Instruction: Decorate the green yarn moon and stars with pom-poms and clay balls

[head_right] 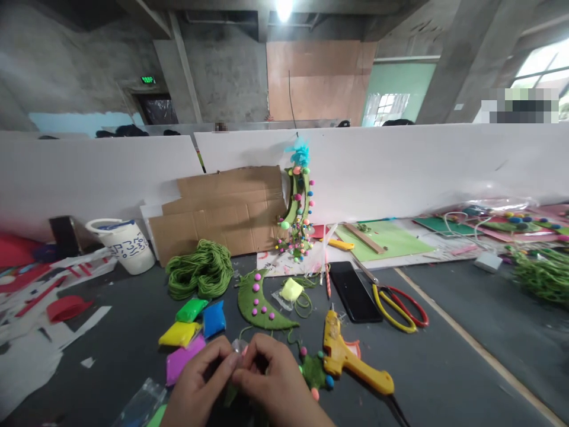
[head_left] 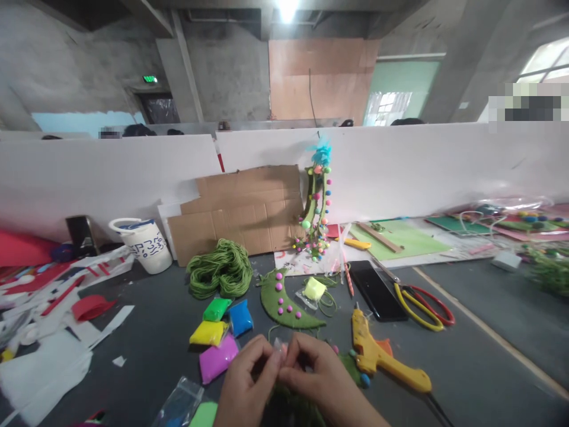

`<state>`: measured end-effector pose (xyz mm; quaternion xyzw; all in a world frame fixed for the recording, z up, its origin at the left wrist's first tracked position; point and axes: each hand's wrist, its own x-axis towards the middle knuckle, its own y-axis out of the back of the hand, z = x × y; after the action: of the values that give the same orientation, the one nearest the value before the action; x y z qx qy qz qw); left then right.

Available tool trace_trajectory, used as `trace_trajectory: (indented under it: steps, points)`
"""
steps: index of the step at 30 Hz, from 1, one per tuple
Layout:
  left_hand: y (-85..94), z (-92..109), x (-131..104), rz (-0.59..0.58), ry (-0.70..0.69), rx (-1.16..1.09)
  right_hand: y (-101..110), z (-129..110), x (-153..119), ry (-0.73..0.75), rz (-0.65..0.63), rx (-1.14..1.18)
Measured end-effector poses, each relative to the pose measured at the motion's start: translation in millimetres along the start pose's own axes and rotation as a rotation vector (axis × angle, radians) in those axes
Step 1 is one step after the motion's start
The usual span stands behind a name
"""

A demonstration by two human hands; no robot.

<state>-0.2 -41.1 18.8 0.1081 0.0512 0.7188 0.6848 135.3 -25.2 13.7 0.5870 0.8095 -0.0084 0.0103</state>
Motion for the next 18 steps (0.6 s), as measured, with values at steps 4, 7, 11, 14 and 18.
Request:
trace_trajectory:
  steps: [4,7,11,14,18]
  points:
    - [1.7,0.1,-0.5,0.009,-0.068,0.146,9.6,-1.1,1.3,0.042,0.113,-0.035]
    - [-2.8,-1.9,-2.9,0.076,-0.162,0.264,12.4,-0.3,0.4,0.305,0.302,-0.386]
    - [-8.0,-1.8,-6.1,0.105,-0.190,0.251,6.5,5.6,-1.7,0.586,0.257,-0.654]
    - [-7.2,3.2,-6.6,0.096,-0.202,0.203,3.9,9.4,-3.4,0.646,0.286,-0.774]
    - [-1.7,10.5,-0.9,0.234,-0.148,0.028,13.4,3.0,-4.0,0.579,0.206,-0.537]
